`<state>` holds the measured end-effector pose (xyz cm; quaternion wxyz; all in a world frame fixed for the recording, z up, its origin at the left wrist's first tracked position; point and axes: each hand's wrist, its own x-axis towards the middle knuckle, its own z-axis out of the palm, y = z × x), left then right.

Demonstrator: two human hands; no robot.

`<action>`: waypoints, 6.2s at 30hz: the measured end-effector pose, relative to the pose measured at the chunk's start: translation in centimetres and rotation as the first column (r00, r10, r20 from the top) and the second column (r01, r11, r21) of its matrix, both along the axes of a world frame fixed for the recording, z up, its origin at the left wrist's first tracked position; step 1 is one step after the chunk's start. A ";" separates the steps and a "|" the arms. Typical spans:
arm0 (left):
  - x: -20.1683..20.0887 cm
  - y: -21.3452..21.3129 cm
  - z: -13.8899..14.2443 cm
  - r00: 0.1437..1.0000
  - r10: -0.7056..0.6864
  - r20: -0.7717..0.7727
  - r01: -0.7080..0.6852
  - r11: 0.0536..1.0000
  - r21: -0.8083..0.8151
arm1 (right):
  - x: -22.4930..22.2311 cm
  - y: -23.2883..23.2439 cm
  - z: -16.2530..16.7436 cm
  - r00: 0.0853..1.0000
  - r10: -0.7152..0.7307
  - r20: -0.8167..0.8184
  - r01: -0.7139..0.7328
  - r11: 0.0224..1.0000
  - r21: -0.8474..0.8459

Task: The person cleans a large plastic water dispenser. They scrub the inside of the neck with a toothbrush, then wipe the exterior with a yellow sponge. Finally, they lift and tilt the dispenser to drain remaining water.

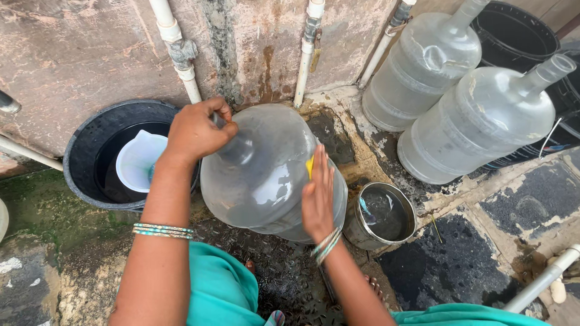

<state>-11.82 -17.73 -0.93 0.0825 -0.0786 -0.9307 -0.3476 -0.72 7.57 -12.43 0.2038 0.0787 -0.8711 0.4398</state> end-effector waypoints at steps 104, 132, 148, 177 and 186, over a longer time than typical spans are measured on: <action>-3.9 -0.7 -4.3 0.934 0.350 0.074 -0.344 0.935 -0.086 | -2.7 6.4 -13.2 0.803 -0.493 0.335 0.490 0.866 0.099; -4.4 -1.4 -4.2 0.925 0.376 -0.046 -0.379 0.920 -0.096 | -1.3 9.4 -18.2 0.878 -0.120 0.463 0.477 0.299 -0.827; -1.7 -3.7 -2.4 0.954 0.279 0.112 -0.256 0.949 -0.184 | -3.6 10.9 -15.2 0.797 -0.062 0.601 0.534 0.539 -0.652; -3.0 -1.2 -3.9 0.898 0.426 -0.113 -0.440 0.877 -0.190 | 1.5 -4.0 -5.0 0.978 0.122 -0.171 -0.120 0.993 0.021; -3.3 -1.3 -4.1 0.897 0.430 -0.099 -0.441 0.876 -0.197 | -1.6 3.4 -11.8 0.901 -0.396 0.178 0.381 0.918 0.111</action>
